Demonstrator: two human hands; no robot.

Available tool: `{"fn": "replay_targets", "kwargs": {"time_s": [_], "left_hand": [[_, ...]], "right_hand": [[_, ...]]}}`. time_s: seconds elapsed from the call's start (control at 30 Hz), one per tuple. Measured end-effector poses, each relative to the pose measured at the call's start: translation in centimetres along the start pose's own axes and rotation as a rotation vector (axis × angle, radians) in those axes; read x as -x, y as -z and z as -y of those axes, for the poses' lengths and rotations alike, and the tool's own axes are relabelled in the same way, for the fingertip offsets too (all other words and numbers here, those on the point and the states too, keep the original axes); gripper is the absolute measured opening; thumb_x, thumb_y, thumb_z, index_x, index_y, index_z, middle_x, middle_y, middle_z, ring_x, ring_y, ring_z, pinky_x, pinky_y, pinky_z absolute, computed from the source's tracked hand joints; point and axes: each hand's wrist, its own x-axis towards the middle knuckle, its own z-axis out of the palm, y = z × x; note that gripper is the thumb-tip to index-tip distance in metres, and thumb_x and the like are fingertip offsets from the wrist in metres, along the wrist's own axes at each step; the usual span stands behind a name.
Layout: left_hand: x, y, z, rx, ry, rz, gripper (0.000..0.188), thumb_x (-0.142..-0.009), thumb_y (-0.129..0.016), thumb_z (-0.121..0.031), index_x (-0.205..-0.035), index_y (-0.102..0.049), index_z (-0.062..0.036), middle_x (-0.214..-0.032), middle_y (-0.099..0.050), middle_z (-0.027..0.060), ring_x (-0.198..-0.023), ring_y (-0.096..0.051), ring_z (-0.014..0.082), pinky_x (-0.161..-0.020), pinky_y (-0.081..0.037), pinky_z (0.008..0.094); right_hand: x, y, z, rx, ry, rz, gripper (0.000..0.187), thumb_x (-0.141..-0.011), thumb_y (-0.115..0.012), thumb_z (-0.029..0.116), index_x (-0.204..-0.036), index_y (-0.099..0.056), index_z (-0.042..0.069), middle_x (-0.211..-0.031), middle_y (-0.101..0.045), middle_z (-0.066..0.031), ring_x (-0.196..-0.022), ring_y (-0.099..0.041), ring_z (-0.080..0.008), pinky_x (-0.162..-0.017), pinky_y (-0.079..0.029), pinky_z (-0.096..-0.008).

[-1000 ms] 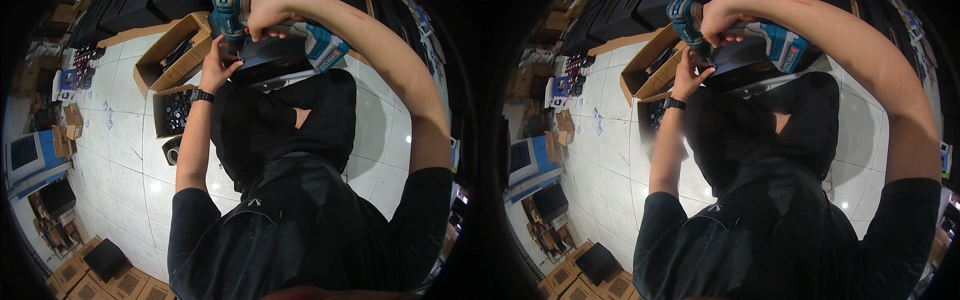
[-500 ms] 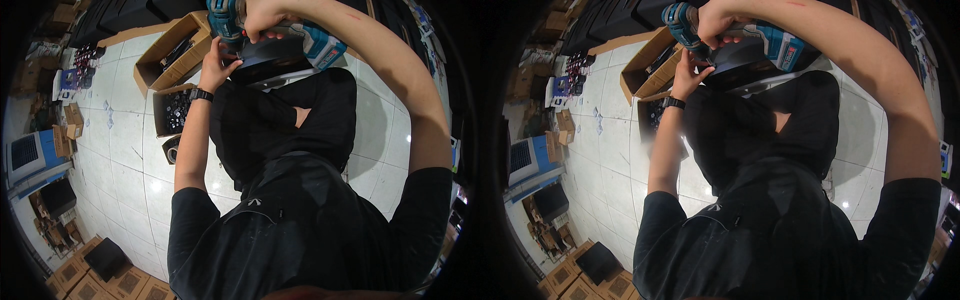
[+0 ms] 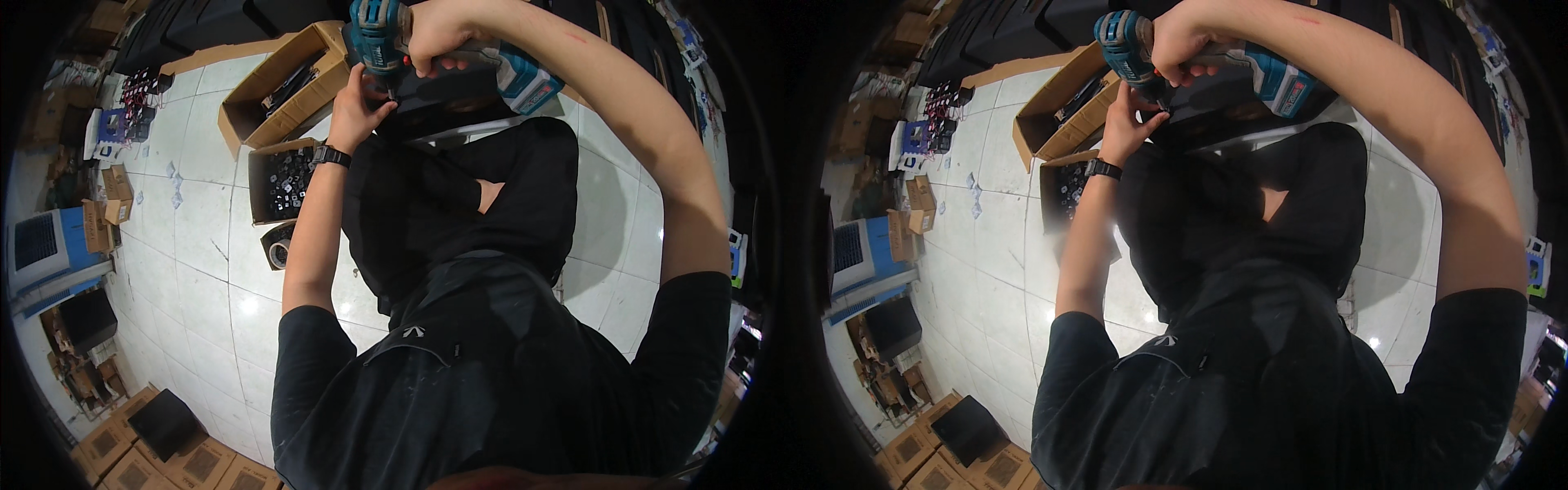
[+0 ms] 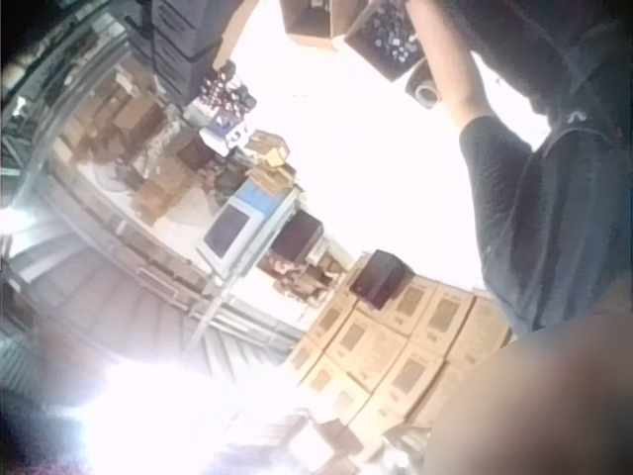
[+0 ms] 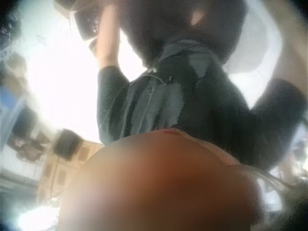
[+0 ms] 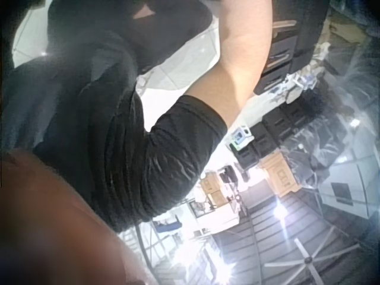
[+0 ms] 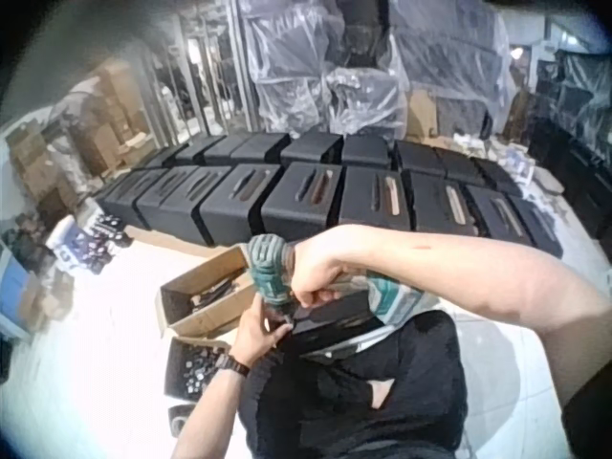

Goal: The person sits on the floor and uses a cordless drill to attach a black plastic panel to a larger black plastic frame. They repeatedly pick up screws, position them, and drive them into the panel to secure it to the frame.

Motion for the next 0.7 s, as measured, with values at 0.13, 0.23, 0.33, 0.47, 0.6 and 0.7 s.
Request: {"fn": "replay_targets", "kwargs": {"time_s": [0.13, 0.23, 0.33, 0.47, 0.6, 0.7], "left_hand": [[0.05, -0.24, -0.08, 0.038, -0.007, -0.024, 0.096, -0.075, -0.094, -0.014, -0.149, -0.034, -0.0019, -0.108, -0.077, 0.0143, -0.096, -0.077, 0.0332, -0.081, -0.061, 0.0407], [0.17, -0.12, -0.11, 0.06, 0.005, -0.025, 0.096, -0.075, -0.094, -0.014, -0.15, -0.035, -0.0032, -0.108, -0.077, 0.0141, -0.095, -0.078, 0.0313, -0.078, -0.061, 0.0392], [0.39, -0.23, -0.29, 0.052, -0.028, -0.059, 0.095, -0.075, -0.094, -0.013, -0.15, -0.037, -0.0043, -0.107, -0.077, 0.0132, -0.093, -0.078, 0.0281, -0.076, -0.061, 0.0369], [0.34, -0.04, -0.49, 0.049, -0.009, -0.06, 0.091, -0.076, -0.094, -0.014, -0.15, -0.041, -0.0052, -0.101, -0.078, 0.0103, -0.091, -0.077, 0.0252, -0.08, -0.061, 0.0353], [0.53, -0.14, -0.11, 0.102, 0.003, -0.057, 0.09, -0.076, -0.094, -0.015, -0.149, -0.043, -0.0058, -0.095, -0.079, 0.0079, -0.091, -0.077, 0.0239, -0.085, -0.059, 0.0358], [0.6, -0.28, -0.13, 0.153, 0.006, -0.056, 0.088, -0.076, -0.094, -0.016, -0.148, -0.044, -0.0042, -0.096, -0.08, 0.0086, -0.092, -0.078, 0.0237, -0.084, -0.06, 0.0361]], "right_hand": [[0.2, -0.14, -0.07, 0.019, 0.0, -0.019, 0.013, -0.085, -0.072, 0.007, -0.073, -0.067, 0.005, -0.064, -0.062, -0.0058, -0.054, -0.057, -0.018, -0.052, -0.049, -0.0359], [-0.22, -0.34, 0.03, 0.013, -0.015, -0.013, 0.014, -0.085, -0.073, 0.008, -0.072, -0.067, 0.005, -0.064, -0.062, -0.0059, -0.054, -0.057, -0.0181, -0.052, -0.049, -0.0359], [0.29, -0.24, 0.26, 0.029, -0.006, -0.03, 0.014, -0.085, -0.072, 0.008, -0.072, -0.067, 0.005, -0.063, -0.062, -0.0062, -0.054, -0.057, -0.0182, -0.052, -0.049, -0.0359], [-0.22, -0.19, -0.19, 0.023, 0.0, -0.012, 0.014, -0.085, -0.071, 0.007, -0.072, -0.066, 0.006, -0.063, -0.061, -0.0062, -0.054, -0.056, -0.0181, -0.052, -0.048, -0.0359], [0.23, -0.42, 0.37, 0.002, -0.018, -0.007, 0.014, -0.086, -0.07, 0.006, -0.072, -0.066, 0.006, -0.064, -0.06, -0.006, -0.054, -0.056, -0.0178, -0.052, -0.047, -0.0358], [0.18, -0.6, 0.41, 0.011, -0.004, -0.01, 0.014, -0.086, -0.07, 0.006, -0.072, -0.066, 0.006, -0.065, -0.06, -0.0059, -0.055, -0.056, -0.0179, -0.052, -0.047, -0.0359]]}}
